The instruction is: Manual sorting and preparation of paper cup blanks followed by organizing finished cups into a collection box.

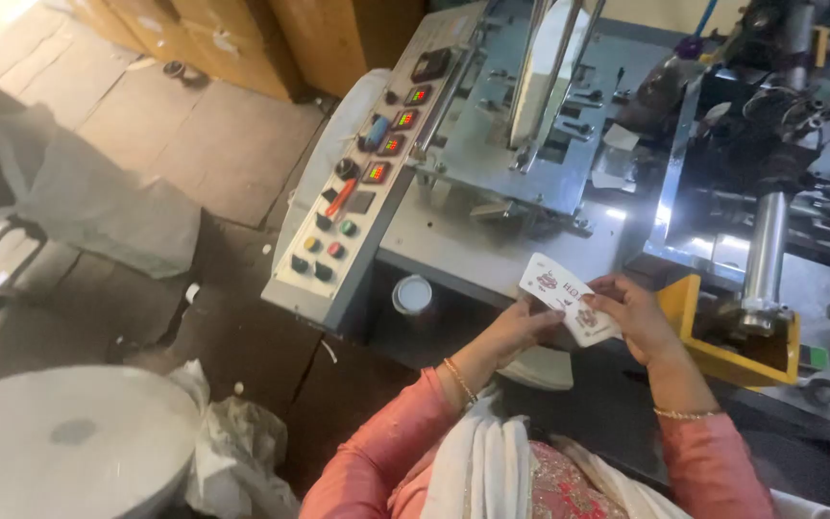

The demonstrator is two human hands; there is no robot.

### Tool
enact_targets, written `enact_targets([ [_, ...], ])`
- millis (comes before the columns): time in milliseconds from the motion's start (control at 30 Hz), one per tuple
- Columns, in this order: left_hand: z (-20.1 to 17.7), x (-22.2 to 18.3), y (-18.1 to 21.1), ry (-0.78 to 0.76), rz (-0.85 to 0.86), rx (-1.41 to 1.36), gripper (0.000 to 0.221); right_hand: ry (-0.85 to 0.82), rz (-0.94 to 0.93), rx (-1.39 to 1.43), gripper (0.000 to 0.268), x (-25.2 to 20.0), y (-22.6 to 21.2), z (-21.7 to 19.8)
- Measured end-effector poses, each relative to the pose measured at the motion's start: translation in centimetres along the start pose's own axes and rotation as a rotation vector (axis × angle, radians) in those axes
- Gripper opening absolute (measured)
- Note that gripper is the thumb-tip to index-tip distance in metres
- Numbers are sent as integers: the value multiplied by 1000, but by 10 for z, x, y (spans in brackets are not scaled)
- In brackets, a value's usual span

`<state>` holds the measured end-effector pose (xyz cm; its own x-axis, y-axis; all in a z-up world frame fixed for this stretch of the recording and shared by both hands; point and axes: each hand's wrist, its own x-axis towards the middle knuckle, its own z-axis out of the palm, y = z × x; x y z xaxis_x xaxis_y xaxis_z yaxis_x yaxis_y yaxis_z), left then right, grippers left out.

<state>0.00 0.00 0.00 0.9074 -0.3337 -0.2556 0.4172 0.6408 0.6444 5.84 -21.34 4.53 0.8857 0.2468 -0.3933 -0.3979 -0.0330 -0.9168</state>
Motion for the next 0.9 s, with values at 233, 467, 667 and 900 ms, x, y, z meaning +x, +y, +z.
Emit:
enact_targets([
  [233, -53, 5, 25, -132, -223, 519, 29, 406, -448, -1225, 33, 5, -35, 18],
  [467, -69, -15, 87, -267, -165, 604, 26, 207, -710, -1419, 37, -1, -48, 69],
  [667, -64, -13, 127, -361, -257, 640, 29, 136, -535, -1354, 28, 14, -50, 52],
  [900, -20, -20, 180, -522, -290, 371, 35, 4, -1040, -1218, 23, -58, -100, 115],
])
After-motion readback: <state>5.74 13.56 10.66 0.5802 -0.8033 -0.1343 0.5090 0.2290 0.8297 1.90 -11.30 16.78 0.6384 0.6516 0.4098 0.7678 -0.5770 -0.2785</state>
